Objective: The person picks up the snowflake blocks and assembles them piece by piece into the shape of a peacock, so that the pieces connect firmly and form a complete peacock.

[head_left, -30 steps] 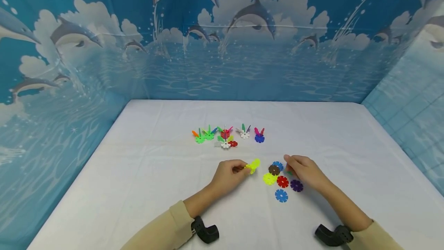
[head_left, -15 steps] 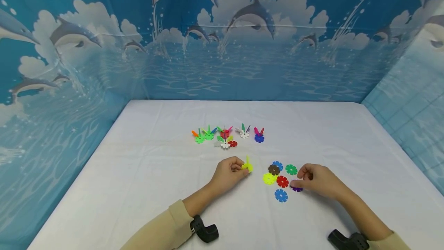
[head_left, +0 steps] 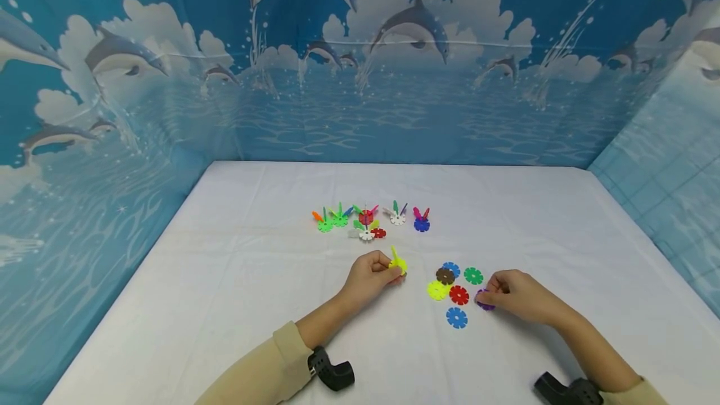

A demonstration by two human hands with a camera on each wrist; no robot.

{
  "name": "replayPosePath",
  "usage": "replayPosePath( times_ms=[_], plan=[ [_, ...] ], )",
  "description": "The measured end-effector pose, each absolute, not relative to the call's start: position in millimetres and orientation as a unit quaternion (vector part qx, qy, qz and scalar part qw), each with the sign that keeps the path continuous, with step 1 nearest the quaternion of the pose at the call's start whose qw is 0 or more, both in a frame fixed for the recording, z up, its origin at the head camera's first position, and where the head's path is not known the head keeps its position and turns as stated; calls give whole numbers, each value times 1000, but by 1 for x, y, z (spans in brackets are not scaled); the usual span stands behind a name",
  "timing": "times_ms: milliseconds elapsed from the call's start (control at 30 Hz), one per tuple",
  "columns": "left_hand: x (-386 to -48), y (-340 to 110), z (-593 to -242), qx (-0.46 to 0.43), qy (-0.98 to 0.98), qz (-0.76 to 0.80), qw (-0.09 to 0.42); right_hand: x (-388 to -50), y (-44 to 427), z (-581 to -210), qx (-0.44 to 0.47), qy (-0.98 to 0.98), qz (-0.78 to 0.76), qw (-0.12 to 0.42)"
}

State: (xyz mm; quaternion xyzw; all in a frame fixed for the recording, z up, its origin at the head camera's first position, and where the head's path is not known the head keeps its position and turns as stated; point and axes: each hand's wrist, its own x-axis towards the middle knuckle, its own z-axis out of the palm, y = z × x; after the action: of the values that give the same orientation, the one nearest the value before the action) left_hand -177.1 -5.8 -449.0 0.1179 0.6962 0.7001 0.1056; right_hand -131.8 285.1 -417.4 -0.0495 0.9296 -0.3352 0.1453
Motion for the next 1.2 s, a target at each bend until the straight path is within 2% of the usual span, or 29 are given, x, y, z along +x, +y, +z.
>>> replayPosePath(
  times_ms=[300, 500, 767, 1067, 1200],
  plan=[
    [-177, -8, -451, 148, 703, 689, 100, -145, 266, -413, -102, 893, -414, 142],
    [-178, -8, -451, 163, 698, 688, 116, -153, 242, -411, -99, 880, -443, 137],
    [-165, -10, -423, 174, 689, 692, 124, -159, 218, -408, -107, 864, -468, 149],
    [-177, -7, -449, 182, 697, 684, 117, -162, 197, -408, -115, 851, -489, 155],
    [-178, -8, -452, 192, 695, 684, 113, -161, 186, -412, -92, 866, -473, 133]
  ],
)
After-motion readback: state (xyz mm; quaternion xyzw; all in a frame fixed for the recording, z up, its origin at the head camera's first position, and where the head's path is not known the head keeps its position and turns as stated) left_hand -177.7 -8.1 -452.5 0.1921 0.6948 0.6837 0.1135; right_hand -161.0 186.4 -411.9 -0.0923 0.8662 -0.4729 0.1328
